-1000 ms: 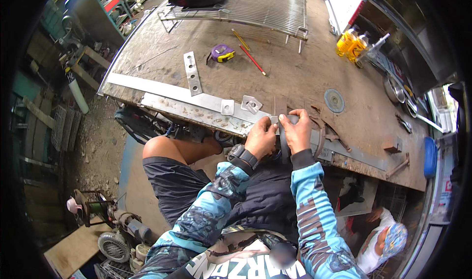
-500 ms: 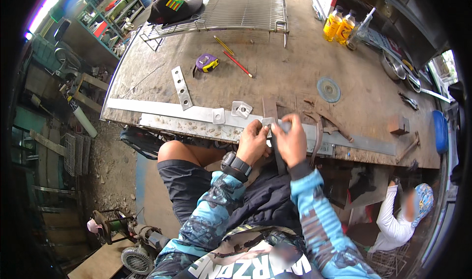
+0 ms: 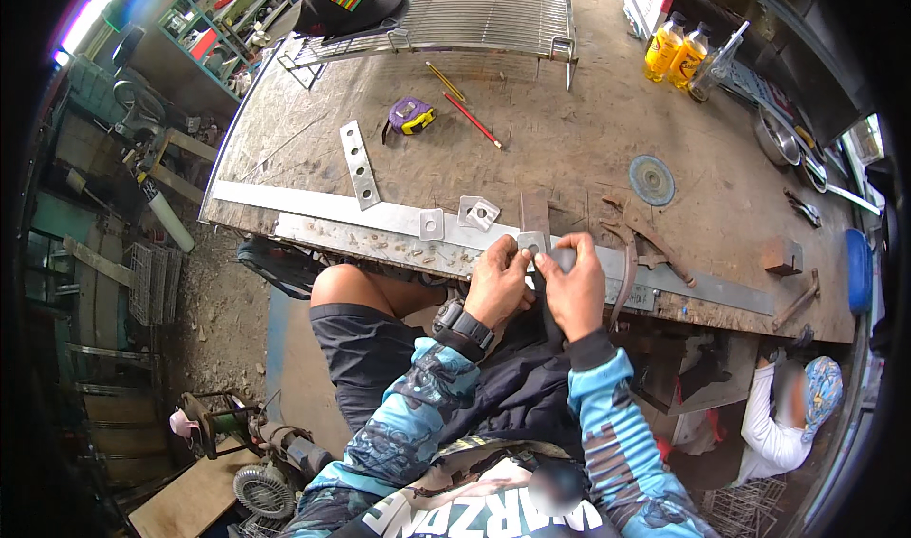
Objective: The person smooths the edges of small metal parts using a handheld sanding block on a workbench. They repeatedly rub the block along the edges and corners of each piece, occasionally flipping the parts to access different sides.
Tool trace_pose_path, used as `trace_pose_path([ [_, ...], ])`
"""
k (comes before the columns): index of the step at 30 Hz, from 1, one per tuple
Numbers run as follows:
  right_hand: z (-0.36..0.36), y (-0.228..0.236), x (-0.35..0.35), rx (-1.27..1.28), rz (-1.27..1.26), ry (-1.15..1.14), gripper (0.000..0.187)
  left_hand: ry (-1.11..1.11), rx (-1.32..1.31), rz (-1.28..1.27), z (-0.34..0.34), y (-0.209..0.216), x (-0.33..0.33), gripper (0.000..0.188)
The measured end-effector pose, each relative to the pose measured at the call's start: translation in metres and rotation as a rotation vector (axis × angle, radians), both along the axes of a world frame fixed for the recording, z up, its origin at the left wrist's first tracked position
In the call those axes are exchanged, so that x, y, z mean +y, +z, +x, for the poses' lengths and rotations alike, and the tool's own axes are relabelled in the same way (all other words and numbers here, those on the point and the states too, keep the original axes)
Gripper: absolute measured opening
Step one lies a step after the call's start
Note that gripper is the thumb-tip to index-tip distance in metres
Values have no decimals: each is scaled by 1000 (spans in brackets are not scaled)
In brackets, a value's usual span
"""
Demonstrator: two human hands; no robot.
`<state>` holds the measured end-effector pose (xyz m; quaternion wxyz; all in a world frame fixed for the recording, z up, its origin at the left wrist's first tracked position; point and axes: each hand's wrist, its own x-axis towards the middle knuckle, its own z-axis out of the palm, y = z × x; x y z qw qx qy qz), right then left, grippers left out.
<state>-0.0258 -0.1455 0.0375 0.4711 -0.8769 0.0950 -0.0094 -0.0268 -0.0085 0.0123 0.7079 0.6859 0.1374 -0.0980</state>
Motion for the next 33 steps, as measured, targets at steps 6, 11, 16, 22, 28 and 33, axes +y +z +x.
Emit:
trace_pose_path([
  [6,41,-26,3,-146,13,29,39,-27,85,-63,4,6,4,21],
  [11,39,-10,-14,7,688,-92,19,-1,69,-135,0,5,8,20],
  [16,46,-7,-11,15,741,55,28,75,-46,-313,-16,23,27,16],
  [22,57,-20,3,-267,132,119,47,75,-163,-308,-26,27,30,17],
  [28,42,-7,-5,-324,140,-32,41,128,-304,-126,-26,17,20,20],
  [33,-2,36,-16,173,1024,294,32,74,-358,-177,-25,33,6,19],
])
